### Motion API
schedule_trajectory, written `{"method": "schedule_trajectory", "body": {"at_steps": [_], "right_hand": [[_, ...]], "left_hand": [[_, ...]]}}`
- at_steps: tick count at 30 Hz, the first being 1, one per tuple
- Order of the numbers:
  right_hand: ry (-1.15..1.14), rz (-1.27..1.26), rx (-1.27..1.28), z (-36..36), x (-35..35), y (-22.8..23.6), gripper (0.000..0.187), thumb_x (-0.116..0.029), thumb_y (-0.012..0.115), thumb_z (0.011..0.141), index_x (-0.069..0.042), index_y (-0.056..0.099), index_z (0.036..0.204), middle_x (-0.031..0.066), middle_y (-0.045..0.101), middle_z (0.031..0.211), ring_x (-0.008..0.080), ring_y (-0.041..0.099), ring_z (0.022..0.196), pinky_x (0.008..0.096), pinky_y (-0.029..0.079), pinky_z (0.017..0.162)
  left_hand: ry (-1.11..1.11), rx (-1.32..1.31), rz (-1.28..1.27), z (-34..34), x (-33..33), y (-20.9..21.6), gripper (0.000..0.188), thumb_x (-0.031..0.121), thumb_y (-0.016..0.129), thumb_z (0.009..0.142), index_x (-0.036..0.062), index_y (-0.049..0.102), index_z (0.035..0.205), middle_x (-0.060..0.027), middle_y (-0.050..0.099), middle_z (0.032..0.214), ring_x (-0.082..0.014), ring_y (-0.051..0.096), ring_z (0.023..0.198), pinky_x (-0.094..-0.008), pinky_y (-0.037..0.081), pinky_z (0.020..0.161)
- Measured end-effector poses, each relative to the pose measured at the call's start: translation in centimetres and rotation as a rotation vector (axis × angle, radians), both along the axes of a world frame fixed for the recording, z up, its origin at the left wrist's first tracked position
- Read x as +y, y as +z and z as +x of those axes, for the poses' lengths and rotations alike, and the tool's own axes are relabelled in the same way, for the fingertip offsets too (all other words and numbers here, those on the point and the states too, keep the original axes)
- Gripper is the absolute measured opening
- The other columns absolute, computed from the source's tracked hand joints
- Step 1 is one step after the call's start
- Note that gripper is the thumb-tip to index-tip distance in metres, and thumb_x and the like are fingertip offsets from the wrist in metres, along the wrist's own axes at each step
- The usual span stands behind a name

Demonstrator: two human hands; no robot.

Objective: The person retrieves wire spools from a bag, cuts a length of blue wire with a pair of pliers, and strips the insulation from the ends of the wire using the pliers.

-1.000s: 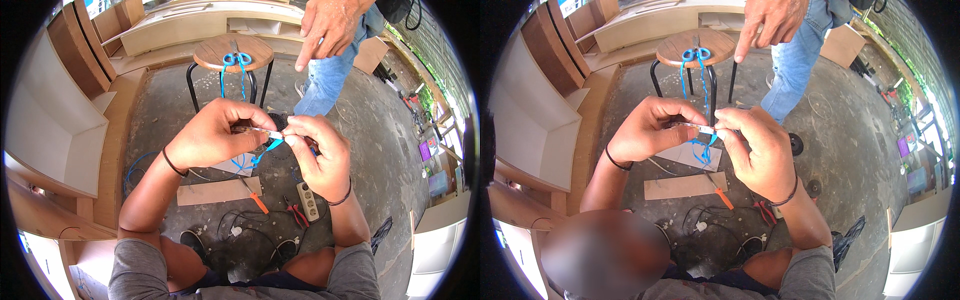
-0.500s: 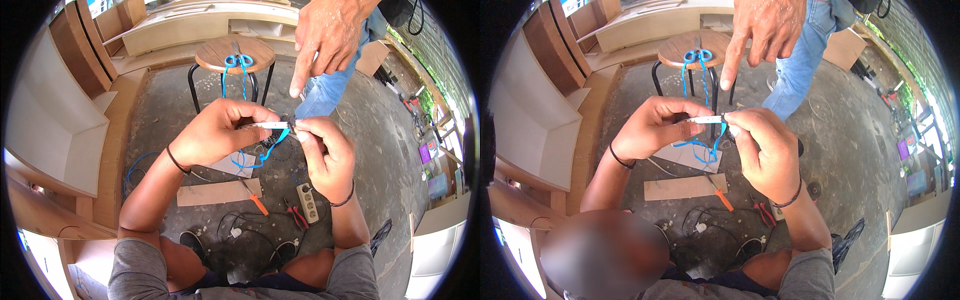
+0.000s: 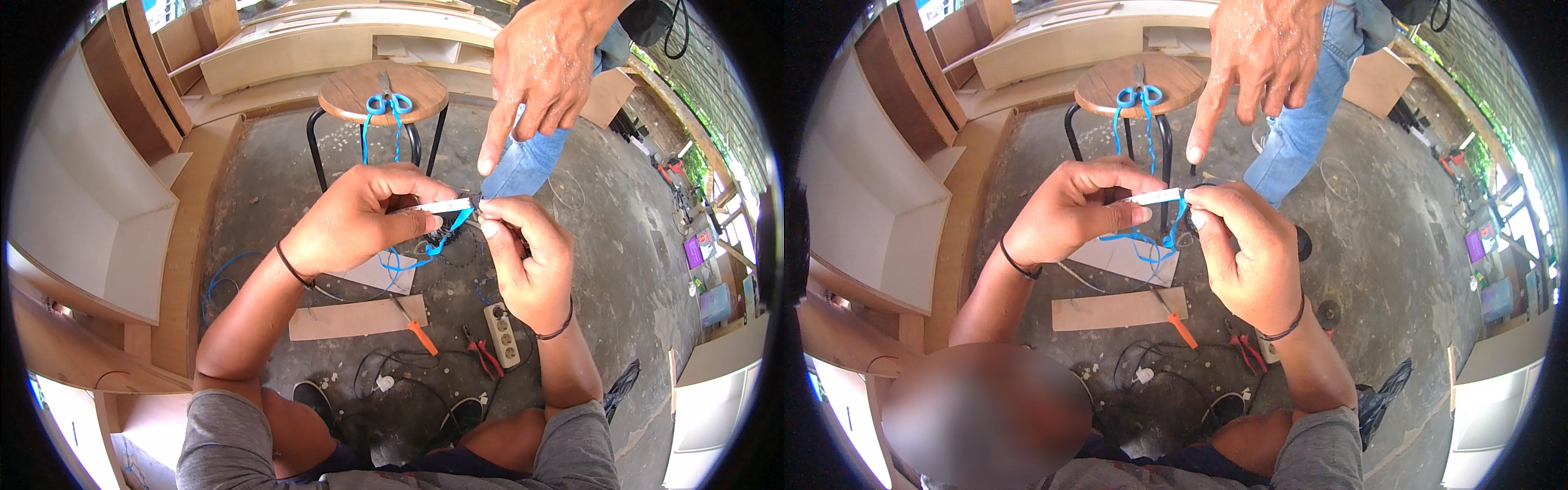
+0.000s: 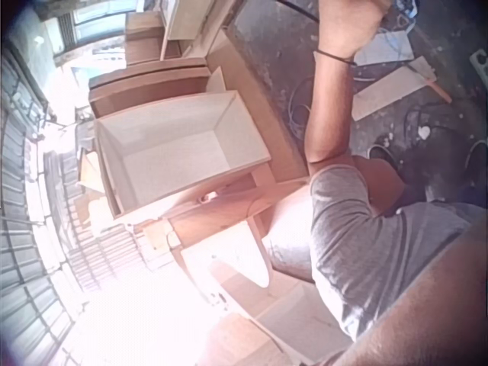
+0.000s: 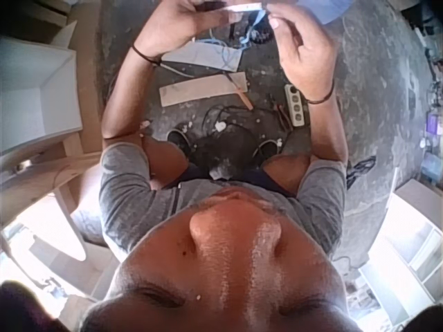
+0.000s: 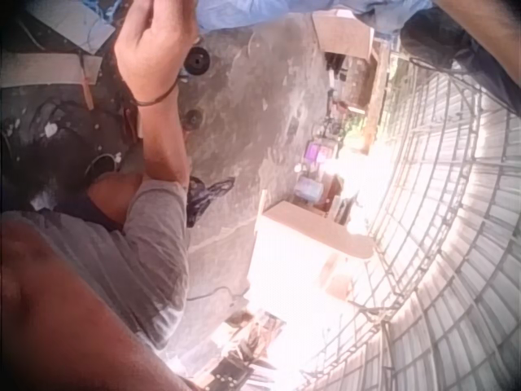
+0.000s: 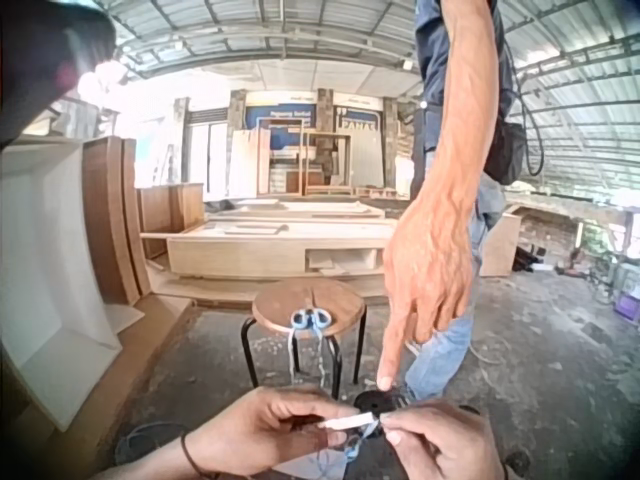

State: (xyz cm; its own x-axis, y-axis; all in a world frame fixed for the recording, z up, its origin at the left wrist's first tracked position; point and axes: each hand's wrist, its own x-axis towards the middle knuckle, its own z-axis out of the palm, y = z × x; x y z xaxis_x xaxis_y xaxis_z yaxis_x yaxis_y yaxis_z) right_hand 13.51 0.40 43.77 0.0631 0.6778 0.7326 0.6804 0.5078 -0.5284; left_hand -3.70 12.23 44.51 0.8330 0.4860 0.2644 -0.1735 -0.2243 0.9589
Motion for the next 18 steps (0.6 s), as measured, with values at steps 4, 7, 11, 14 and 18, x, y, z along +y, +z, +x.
{"method": "schedule_trajectory", "body": {"at_steps": [4, 7, 11, 14, 18], "right_hand": [[-0.019, -0.054, 0.017, 0.16, -0.2, -0.19, 0.011, 0.003, 0.057, 0.082, 0.003, 0.058, 0.093, 0.0049, 0.058, 0.082, 0.0052, 0.048, 0.062, 0.0181, 0.037, 0.054], [-0.014, -0.05, 0.015, -0.07, -0.25, 0.21, 0.016, 0.009, 0.054, 0.077, 0.002, 0.058, 0.091, 0.0131, 0.058, 0.078, 0.0218, 0.058, 0.065, 0.0284, 0.046, 0.059], [-0.019, -0.04, -0.024, 0.01, -0.24, 0.25, 0.017, 0.01, 0.053, 0.076, 0.002, 0.059, 0.09, 0.0131, 0.058, 0.078, 0.0225, 0.059, 0.065, 0.0288, 0.046, 0.059], [-0.016, -0.039, -0.033, 0.12, -0.25, 0.14, 0.018, 0.011, 0.053, 0.075, 0.002, 0.059, 0.09, 0.0134, 0.058, 0.078, 0.023, 0.059, 0.066, 0.0292, 0.047, 0.06], [-0.019, -0.028, -0.047, 0.25, -0.26, 0.09, 0.019, 0.012, 0.052, 0.074, 0.003, 0.059, 0.09, 0.0137, 0.058, 0.079, 0.0233, 0.059, 0.067, 0.0295, 0.047, 0.06]], "left_hand": [[0.001, 0.031, -0.008, -0.04, -0.02, 0.2, 0.024, -0.002, 0.061, 0.08, 0.0012, 0.063, 0.104, -0.0013, 0.058, 0.092, -0.0076, 0.055, 0.082, -0.0215, 0.045, 0.07], [0.0, 0.016, -0.012, 0.01, 0.03, 0.01, 0.024, -0.002, 0.061, 0.08, 0.0013, 0.063, 0.104, -0.0015, 0.059, 0.092, -0.0078, 0.055, 0.083, -0.0218, 0.046, 0.072], [0.002, 0.018, 0.014, -0.02, 0.01, 0.14, 0.024, -0.003, 0.061, 0.08, 0.0011, 0.063, 0.103, -0.0017, 0.059, 0.092, -0.008, 0.055, 0.084, -0.0222, 0.046, 0.073], [0.004, 0.018, 0.016, 0.0, -0.04, 0.22, 0.023, -0.003, 0.061, 0.08, 0.0007, 0.063, 0.103, -0.0018, 0.059, 0.092, -0.0081, 0.055, 0.085, -0.0224, 0.046, 0.074], [-0.002, 0.014, 0.002, 0.07, -0.11, 0.32, 0.023, -0.003, 0.061, 0.08, 0.0004, 0.064, 0.102, -0.002, 0.059, 0.091, -0.0083, 0.054, 0.085, -0.0225, 0.045, 0.074]]}}
